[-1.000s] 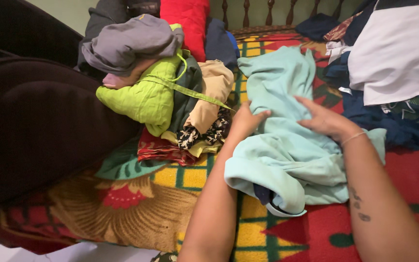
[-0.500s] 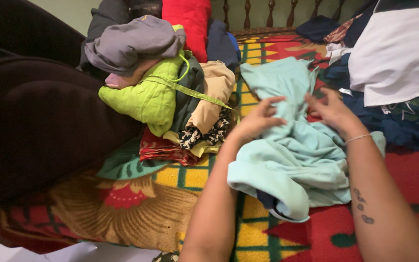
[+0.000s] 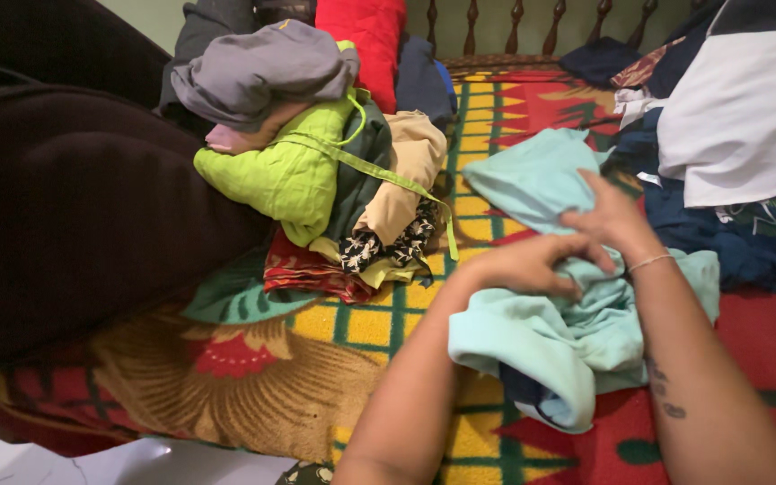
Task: The person folds multiple items of clothing including a light blue shirt, a dark blue t-shirt, and a white top by hand on a bed.
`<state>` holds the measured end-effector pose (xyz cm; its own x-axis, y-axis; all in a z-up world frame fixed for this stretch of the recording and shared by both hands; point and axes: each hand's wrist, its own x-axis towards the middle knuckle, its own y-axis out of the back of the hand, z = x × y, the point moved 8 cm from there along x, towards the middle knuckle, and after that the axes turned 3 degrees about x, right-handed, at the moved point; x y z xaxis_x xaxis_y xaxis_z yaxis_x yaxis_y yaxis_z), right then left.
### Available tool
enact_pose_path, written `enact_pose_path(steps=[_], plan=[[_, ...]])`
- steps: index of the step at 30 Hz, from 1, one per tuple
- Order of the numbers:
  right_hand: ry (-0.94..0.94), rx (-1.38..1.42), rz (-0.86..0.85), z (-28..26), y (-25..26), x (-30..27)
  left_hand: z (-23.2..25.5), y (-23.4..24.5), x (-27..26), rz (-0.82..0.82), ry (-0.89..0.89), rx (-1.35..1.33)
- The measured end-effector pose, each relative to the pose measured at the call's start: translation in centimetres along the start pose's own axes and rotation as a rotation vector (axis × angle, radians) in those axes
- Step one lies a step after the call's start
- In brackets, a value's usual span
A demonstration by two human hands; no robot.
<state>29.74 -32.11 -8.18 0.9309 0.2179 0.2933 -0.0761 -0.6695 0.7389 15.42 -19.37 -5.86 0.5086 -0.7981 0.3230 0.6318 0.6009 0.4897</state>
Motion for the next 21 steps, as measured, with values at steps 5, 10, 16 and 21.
enact_pose_path(steps=[5,10,16,21], plan=[[0.284,0.17,0.578,-8.1,9.1,-5.7,0.9,5.1,-1.5,0.326,-0.082,-0.358],[0.54,-0.069,1.13,-11.6,13.2,-12.3,1.0,7.1,-4.8,0.38,0.213,0.172],[0.336,-0.168,0.888,-6.9,15.3,-5.3,-0.3,6.9,-4.4,0.397,0.113,0.041],[0.096,-0.2,0.271,-4.5,13.7,6.6,-1.0,11.9,-6.0,0.896,-0.091,-0.121]])
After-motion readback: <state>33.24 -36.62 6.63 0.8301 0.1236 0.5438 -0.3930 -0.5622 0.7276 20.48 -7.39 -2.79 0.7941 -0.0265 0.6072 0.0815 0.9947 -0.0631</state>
